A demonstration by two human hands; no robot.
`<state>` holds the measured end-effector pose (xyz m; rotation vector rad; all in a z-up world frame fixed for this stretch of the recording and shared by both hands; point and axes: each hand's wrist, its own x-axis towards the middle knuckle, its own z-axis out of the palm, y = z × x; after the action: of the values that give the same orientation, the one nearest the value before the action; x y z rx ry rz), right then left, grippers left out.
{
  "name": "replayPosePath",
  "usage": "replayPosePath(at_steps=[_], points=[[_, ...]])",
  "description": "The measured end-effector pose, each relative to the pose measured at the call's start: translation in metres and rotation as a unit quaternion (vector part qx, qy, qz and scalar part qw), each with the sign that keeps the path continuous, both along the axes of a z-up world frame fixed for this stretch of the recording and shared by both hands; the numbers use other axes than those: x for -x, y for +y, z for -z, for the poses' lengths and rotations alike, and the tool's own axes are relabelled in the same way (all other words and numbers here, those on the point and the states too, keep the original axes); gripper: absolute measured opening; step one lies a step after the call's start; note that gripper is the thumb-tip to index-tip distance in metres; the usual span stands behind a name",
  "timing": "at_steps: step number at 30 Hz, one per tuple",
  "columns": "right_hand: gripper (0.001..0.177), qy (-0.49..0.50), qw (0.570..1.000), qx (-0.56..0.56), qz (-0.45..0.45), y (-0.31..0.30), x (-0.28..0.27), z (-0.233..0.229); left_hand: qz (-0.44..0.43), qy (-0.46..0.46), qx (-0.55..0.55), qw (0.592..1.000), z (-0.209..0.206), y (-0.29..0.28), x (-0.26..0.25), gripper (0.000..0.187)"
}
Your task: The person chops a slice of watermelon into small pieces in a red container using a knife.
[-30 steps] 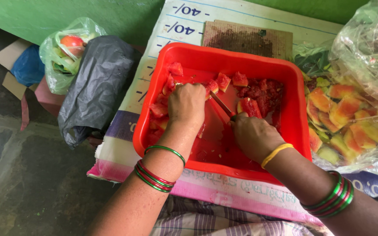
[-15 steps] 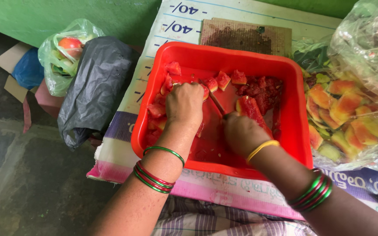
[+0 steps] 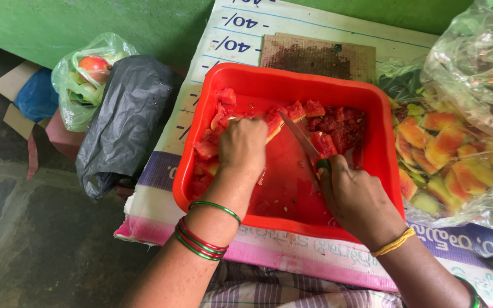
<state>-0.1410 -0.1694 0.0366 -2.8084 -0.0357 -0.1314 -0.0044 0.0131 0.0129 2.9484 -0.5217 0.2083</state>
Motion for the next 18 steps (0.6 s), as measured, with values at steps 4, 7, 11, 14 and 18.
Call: replayPosePath(at_steps=[4,7,11,14,18], points=[[0.029,0.014,1.0,0.007,0.013,0.004,0.006,-0.006,-0.027,0.026,-0.029,0.999,-0.003,0.002,0.002,0.008],[0.03,0.026,0.999,0.011,0.017,0.008,0.007,-0.013,-0.008,0.008,-0.007,1.0,-0.004,0.002,0.001,0.012],[0.032,0.047,0.998,0.017,0.028,0.013,0.009,-0.019,0.005,0.039,0.03,0.999,-0.012,0.003,0.005,0.021],[0.032,0.066,0.996,0.042,0.036,0.013,0.011,-0.02,-0.004,0.16,0.063,0.985,-0.02,0.002,0.009,0.046],[0.031,0.04,0.998,0.025,0.032,0.008,0.014,-0.02,-0.038,-0.037,0.146,0.988,-0.025,0.012,0.007,0.021]])
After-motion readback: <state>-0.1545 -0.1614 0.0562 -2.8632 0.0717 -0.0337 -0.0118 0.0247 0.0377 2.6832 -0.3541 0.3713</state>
